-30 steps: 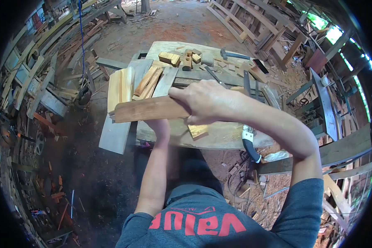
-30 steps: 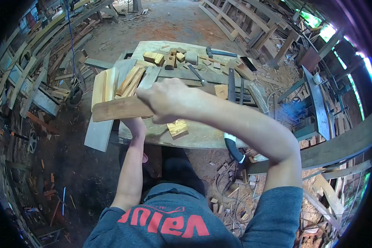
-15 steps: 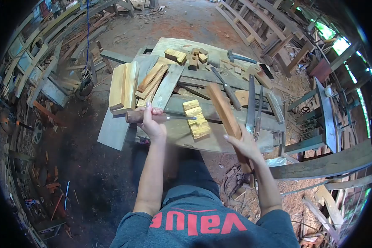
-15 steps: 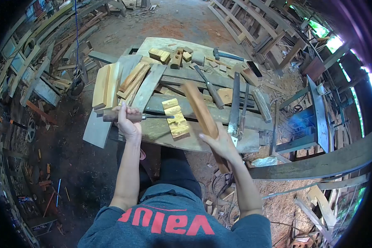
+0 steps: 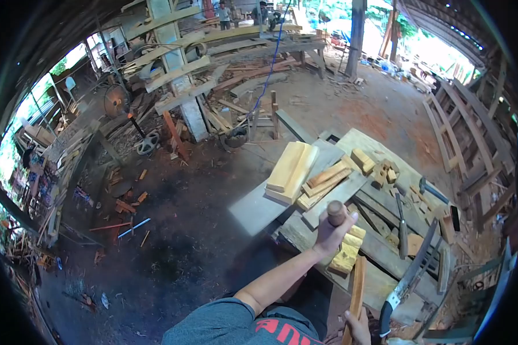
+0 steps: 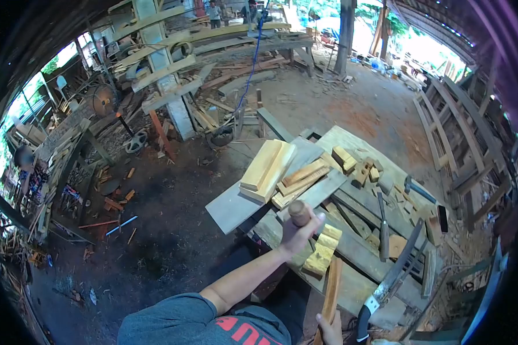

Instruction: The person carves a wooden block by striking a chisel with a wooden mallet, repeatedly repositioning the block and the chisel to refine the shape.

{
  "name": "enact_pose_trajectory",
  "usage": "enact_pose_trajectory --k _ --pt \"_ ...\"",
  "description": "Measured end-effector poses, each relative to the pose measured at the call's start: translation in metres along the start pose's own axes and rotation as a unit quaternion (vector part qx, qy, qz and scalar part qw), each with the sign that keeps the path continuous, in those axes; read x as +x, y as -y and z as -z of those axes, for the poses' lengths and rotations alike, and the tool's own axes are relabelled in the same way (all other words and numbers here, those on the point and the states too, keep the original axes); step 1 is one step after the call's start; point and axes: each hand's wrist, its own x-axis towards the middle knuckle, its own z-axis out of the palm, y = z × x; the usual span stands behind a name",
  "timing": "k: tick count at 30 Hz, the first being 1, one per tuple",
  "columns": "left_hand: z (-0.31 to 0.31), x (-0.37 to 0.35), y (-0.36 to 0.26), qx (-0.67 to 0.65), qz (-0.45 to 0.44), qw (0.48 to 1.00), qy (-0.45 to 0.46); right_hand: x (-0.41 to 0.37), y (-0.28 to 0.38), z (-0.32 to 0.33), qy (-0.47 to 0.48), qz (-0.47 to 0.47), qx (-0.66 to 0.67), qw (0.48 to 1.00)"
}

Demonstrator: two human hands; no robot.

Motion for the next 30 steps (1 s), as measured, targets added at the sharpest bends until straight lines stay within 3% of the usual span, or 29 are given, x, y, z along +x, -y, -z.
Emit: enact_pose_trajectory --k 4,6,11,13,16,30 --pt "-0.011 -0.005 -0.003 0.042 -0.029 0.998 0.038 -0.006 0.003 -0.008 -0.012 0.042 -0.006 0.999" --pt "-0.019 -0.006 -0.004 0.110 -0.105 0.986 0.063 -0.003 -0.004 -0.006 -0.001 0.049 0.010 0.999" --pt "-0.038 -0.011 -0.002 0.110 -0.091 0.983 0.119 0.008 -0.034 0.002 -0.015 0.066 -0.039 0.997" --pt "-0.044 -0.011 -0.002 0.097 -0.155 0.976 0.122 0.007 -0.036 0.003 -0.017 0.064 -0.061 0.996" --pt "-0.044 -0.017 0.001 0.101 -0.133 0.975 0.149 0.005 -0.031 -0.002 -0.033 0.096 -0.096 0.990" --pt "-0.046 -0.032 0.013 0.093 -0.130 0.963 0.217 0.011 -0.047 0.004 -0.029 0.072 -0.118 0.990"
